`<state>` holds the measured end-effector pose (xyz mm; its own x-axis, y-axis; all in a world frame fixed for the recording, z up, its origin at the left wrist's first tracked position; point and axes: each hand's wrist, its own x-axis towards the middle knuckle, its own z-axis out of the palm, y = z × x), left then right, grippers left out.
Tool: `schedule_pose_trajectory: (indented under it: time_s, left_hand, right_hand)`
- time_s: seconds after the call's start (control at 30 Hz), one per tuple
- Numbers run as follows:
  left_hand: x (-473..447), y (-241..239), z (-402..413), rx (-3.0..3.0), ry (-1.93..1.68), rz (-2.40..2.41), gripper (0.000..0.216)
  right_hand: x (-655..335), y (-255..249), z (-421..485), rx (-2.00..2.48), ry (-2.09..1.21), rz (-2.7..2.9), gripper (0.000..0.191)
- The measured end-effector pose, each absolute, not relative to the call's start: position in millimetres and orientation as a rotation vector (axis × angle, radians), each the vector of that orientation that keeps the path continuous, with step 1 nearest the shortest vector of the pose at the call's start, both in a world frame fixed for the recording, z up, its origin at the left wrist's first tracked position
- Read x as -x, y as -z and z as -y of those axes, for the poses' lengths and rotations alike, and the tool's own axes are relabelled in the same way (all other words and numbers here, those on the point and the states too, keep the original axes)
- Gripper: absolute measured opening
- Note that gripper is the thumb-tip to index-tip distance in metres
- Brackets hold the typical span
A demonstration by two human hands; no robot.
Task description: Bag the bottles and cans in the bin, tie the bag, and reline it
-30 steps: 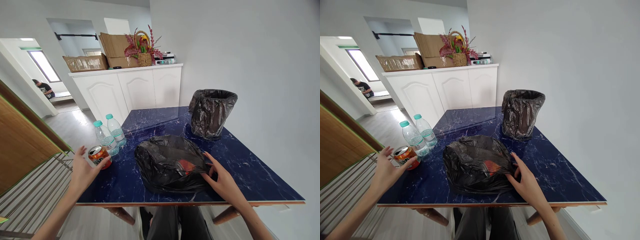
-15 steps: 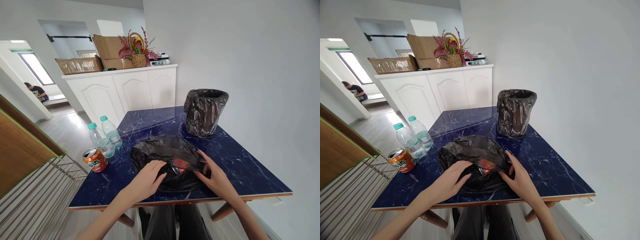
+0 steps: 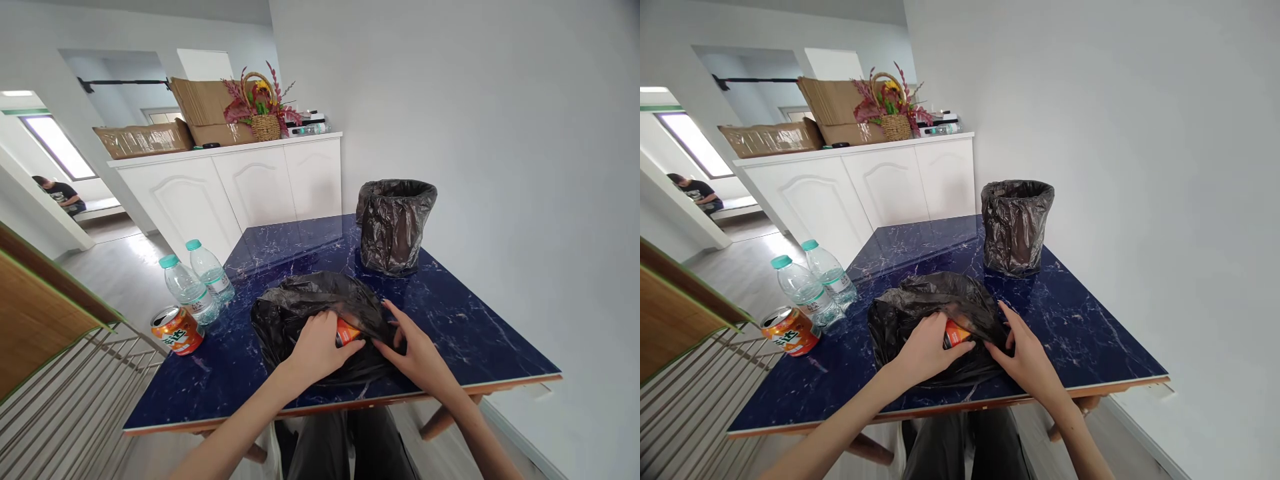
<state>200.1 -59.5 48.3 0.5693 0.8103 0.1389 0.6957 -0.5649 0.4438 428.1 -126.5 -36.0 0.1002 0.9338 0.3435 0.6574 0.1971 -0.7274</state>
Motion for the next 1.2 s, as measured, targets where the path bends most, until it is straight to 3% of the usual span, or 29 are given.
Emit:
schedule_pose_trajectory:
  time_s: [0.73,0.87,1.2]
  left_hand:
    - [-66.5,-103.9,74.7,-1.384,-0.501,-1.043,0.078]
    - [-26.2,-85.5,92.7,-0.975,-0.759,-1.011,0.072]
    - [59.4,-39.2,162.5,-0.590,-1.355,-1.190,0.086]
  right_hand:
    - [-433.2,45.9,125.1,1.598,-0.429,1.631,0.077]
    - [-433.4,46.5,125.4,1.595,-0.423,1.630,0.077]
    - [-433.3,44.0,129.3,1.615,-0.429,1.654,0.078]
